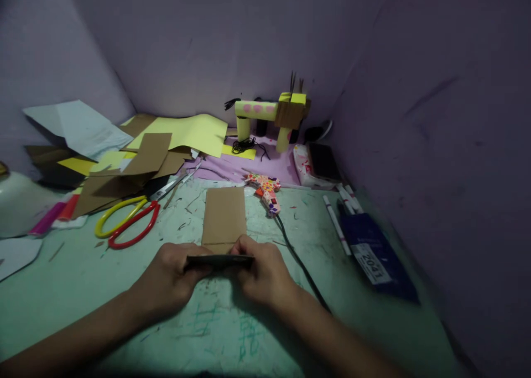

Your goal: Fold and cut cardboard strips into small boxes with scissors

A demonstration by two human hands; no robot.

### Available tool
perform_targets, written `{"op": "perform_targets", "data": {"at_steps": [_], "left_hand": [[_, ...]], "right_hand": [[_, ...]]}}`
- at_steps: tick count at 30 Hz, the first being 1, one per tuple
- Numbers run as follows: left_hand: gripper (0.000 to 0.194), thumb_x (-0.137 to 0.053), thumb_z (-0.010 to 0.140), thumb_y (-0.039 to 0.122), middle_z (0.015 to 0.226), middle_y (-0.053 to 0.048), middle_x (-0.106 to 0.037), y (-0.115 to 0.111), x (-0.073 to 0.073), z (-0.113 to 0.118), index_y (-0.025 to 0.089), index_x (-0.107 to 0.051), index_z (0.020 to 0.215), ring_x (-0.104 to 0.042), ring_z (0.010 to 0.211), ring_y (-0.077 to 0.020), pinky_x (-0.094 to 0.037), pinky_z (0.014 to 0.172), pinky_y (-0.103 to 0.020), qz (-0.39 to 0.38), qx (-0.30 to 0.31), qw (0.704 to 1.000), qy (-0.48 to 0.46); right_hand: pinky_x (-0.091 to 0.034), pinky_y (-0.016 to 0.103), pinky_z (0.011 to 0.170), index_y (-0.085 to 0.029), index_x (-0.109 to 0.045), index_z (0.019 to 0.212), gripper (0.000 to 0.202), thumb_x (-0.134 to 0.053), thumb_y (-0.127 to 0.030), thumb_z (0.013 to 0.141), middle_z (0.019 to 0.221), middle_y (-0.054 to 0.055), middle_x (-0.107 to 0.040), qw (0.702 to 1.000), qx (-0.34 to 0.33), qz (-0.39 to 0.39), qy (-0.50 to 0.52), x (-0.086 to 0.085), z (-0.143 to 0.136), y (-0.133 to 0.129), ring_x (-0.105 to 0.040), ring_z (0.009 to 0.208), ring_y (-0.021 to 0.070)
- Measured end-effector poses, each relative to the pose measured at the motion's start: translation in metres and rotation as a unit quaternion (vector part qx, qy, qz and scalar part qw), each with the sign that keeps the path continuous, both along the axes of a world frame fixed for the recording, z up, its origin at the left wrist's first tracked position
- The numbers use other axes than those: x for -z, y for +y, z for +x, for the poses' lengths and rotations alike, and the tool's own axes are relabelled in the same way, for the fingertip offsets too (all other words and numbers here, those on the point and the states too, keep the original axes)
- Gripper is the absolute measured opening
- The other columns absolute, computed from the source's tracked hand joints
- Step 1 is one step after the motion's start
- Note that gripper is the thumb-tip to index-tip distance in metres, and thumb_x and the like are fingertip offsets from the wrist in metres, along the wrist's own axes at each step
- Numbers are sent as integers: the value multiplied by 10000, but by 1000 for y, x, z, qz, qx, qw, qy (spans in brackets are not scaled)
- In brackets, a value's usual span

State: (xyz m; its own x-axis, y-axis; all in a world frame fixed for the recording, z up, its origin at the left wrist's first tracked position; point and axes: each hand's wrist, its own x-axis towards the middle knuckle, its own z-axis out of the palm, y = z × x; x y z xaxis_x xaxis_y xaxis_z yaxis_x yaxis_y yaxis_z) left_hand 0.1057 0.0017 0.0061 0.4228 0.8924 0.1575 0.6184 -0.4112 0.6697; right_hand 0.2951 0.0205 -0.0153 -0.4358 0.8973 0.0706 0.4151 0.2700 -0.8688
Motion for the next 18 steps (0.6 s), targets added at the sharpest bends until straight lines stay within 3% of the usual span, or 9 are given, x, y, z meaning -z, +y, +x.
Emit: {"op": "perform_targets", "data": {"at_steps": [5,10,14,18], "left_hand": [[154,-500,750,153,595,-10,-617,-3,-1,-5,158,-618,652,-570,569,-139,-416,527,-253,-46,-28,998,-12],[117,-519,712,127,576,4,-574,-3,2,-7,155,-581,616,-537,542,-125,-388,503,-238,-68,-33,997,-16],[99,-510,711,148,544,16,-540,-3,5,-4,155,-608,705,-461,477,-115,-340,457,-234,-74,-58,996,-9],[147,-523,728,188,603,-7,-589,-6,4,-1,162,-651,794,-505,544,-145,-357,514,-259,-115,-84,989,47]], "right_hand": [[-373,241,482,-204,-508,705,152,-657,-221,681,573,-27,-551,999,24,-36,12,1,7,-5,-486,523,116],[-396,269,519,-203,-544,765,65,-597,-213,728,634,3,-603,999,5,15,-43,-2,15,-6,-546,574,148],[-385,285,498,-212,-521,710,50,-563,-184,712,594,8,-581,994,13,39,-100,-6,14,-3,-533,547,162],[-377,285,501,-206,-507,686,70,-570,-184,707,591,10,-567,993,13,49,-107,-9,14,-2,-517,543,159]]}}
